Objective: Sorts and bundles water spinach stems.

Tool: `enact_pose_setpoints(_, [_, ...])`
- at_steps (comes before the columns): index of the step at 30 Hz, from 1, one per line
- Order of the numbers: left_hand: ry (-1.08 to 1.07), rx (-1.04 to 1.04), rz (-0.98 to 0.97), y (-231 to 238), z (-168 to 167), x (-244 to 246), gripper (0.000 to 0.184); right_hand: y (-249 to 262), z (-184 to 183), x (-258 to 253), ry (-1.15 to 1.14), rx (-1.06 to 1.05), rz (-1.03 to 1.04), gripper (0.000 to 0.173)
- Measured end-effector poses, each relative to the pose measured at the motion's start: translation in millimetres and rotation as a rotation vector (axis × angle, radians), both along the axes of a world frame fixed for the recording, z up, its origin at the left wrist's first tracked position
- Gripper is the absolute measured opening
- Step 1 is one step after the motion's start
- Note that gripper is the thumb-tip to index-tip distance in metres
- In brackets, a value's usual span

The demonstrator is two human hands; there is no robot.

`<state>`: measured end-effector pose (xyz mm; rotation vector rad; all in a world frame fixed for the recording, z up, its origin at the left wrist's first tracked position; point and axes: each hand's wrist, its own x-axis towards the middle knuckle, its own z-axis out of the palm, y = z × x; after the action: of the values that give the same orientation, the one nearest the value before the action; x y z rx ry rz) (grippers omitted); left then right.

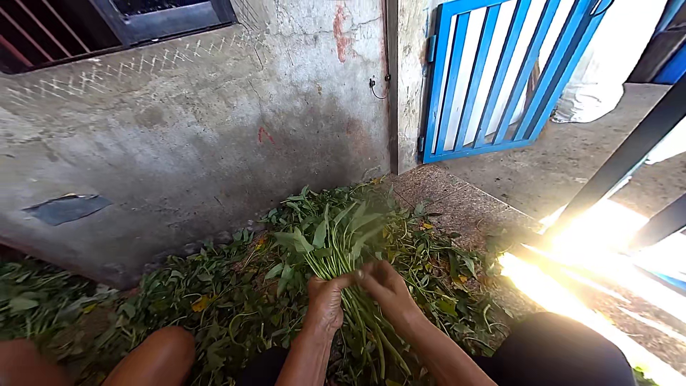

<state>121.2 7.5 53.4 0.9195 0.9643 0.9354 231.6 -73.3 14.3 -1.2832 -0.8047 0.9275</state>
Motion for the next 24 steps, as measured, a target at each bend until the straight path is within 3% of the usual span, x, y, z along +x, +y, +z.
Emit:
enact_pose_setpoints(2, [-0.049, -0.052, 0.063, 1, 0, 2, 0.035, -11, -7, 3, -0.032, -0.074, 0.207, 0.05])
enact_pose_setpoints(7, [-0.038, -0.207, 0.089, -3, -4, 3, 0.033, -15, -19, 15, -0.099, -0.047, 0.516, 0.031])
enact_pose_setpoints(11, [-0.045, -0.244, 0.053, -2, -6, -5, 0.038, -10, -13, 32, -0.197, -0.073, 0.702, 0.027])
enact_pose_setpoints(18, [-0.062, -0.009, 0.046, -7, -13, -6, 0.038, -16, -23, 27, 0.194, -0.106, 0.796, 0.023])
enact_pose_setpoints(24, [-0.011, 0.182, 0.113, -11, -23, -2, 0.034, -20, -32, 20, 0.235, -0.172, 0.832, 0.025])
